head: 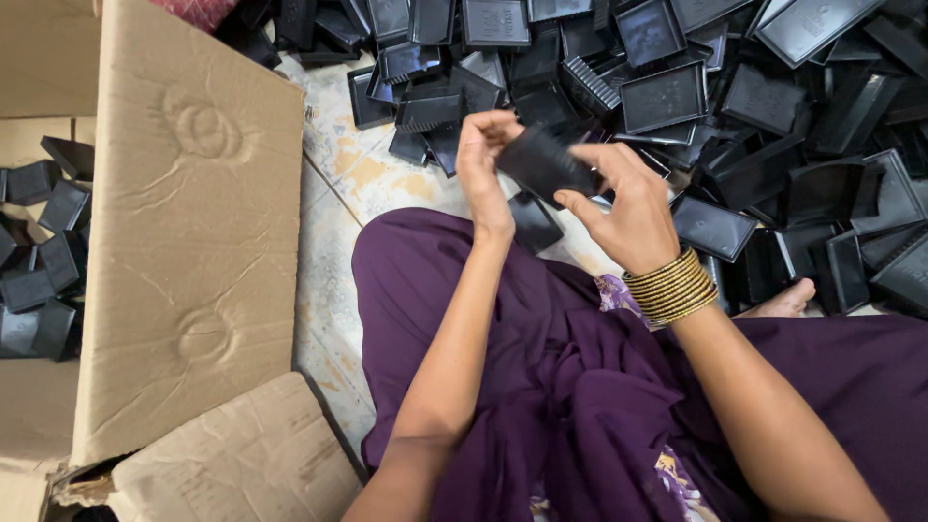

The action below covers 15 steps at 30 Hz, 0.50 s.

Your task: The person sits on the floor among a large pile of black plastic boxes and repeatedly picks up boxes, turns them over in their hands, and places them into a large open cardboard box beside them. They continue transferring boxes one at a time from the floor pile into the cardboard box.

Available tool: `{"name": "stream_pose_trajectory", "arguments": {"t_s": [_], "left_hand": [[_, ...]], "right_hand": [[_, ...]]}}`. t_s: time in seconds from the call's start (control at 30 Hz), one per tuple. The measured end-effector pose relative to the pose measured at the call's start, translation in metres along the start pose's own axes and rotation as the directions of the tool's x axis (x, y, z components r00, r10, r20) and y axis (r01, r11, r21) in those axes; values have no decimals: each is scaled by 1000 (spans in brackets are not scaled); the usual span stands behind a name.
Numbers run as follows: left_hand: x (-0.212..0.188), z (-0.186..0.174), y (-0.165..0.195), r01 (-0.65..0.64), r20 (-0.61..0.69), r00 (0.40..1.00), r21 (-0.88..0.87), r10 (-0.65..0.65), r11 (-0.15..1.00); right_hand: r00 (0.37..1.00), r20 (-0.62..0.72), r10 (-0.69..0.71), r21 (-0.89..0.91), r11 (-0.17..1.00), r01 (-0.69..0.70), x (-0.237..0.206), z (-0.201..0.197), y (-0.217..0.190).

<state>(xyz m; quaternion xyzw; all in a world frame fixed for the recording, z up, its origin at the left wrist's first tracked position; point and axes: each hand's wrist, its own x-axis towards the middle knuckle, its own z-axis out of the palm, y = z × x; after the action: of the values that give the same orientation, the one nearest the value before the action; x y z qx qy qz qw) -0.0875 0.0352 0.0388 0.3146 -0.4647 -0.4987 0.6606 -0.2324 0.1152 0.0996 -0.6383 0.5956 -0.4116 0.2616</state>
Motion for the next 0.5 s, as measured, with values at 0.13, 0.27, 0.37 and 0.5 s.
{"name": "stream_pose_trajectory", "arguments": {"t_s": [0.13, 0.27, 0.37, 0.5], "left_hand": [[-1, -7, -3, -80, -131, 982, 373, 137, 925], [-1, -6, -1, -25, -283, 953, 273, 105, 962], [3, -2, 14, -62, -261, 953, 333, 155, 941], [10, -1, 75, -212, -94, 924, 682, 371, 700]], "right_hand": [[966, 11, -258, -187, 949, 255, -9, 7, -14], [975, 25, -220, -62, 973, 222, -20, 22, -22], [990, 27, -136, -60, 989, 138, -22, 31, -13], [988, 133, 75, 376, 919, -121, -5, 59, 25]]}}
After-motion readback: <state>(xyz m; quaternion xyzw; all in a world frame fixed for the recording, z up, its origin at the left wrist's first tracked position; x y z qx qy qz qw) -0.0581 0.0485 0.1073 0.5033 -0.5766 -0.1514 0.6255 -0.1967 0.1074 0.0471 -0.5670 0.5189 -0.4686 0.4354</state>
